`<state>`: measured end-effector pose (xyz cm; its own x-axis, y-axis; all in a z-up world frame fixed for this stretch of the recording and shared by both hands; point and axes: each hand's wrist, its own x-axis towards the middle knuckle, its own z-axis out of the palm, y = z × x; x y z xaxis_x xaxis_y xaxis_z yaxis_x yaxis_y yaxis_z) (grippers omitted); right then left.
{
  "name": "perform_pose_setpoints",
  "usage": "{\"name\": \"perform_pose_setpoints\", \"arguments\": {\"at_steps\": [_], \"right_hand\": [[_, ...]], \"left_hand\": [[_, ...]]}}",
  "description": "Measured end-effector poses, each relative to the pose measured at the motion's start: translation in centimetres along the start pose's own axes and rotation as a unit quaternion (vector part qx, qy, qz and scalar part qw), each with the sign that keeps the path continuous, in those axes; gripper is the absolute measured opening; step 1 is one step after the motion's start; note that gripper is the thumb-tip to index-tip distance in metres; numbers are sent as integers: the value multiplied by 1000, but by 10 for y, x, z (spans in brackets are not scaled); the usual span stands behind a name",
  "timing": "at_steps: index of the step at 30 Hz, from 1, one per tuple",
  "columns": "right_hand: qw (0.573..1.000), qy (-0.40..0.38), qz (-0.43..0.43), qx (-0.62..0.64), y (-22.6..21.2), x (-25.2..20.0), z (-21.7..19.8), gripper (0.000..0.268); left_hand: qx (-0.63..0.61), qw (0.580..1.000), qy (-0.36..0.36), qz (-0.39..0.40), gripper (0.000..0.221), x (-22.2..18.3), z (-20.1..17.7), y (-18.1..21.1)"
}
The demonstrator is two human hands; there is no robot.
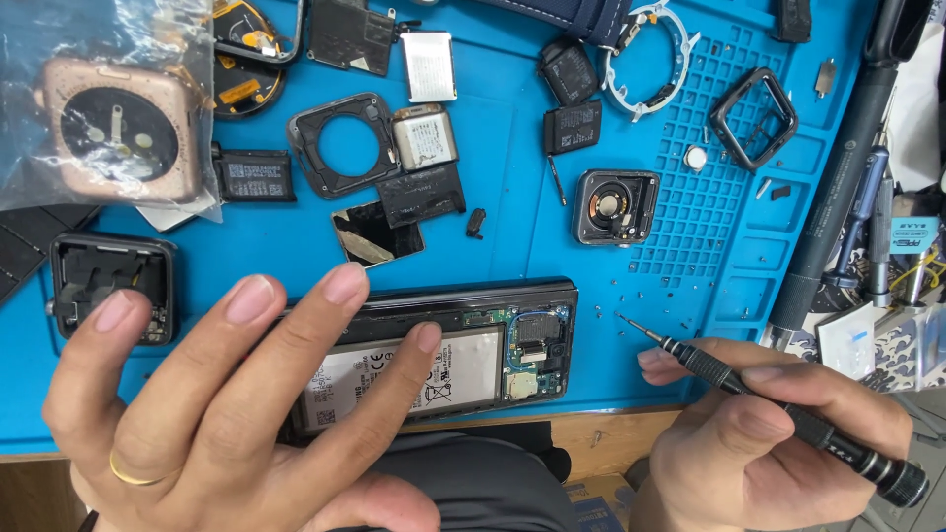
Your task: Repairing internal components of a smartphone and smartwatches on a specialized repair mat.
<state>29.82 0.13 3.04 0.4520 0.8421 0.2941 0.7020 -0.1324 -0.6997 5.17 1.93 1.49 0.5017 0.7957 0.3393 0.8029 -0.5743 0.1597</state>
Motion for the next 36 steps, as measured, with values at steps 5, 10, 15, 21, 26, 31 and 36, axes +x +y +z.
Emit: {"name": "perform_pose_setpoints", "arguments": {"at_steps": [5,10,15,21,26,31,36], "right_hand": [[1000,5,1,1,-3,0,2,48],[1000,5,3,4,-2,0,2,49],[1000,3,-3,31,3,1,0,47],[998,0,-29,49,-1,0,-4,51],[994,-63,-84,-39,-14,-11,-7,47],[984,-147,-100,30,-6,-14,-4,46],[864,-482,-122,-82,-10,57,-60,33]], "left_hand": [[7,1000,9,0,76,1,1,0],[5,1000,4,-3,77,1,1,0],[6,1000,6,-8,77,1,0,1],[15,1000,-17,1,79,0,-3,-4],[9,999,47,-8,73,2,-2,-8],[-6,999,49,-22,68,-1,-5,-15],[-24,999,29,-21,65,-6,-4,-22]]}}
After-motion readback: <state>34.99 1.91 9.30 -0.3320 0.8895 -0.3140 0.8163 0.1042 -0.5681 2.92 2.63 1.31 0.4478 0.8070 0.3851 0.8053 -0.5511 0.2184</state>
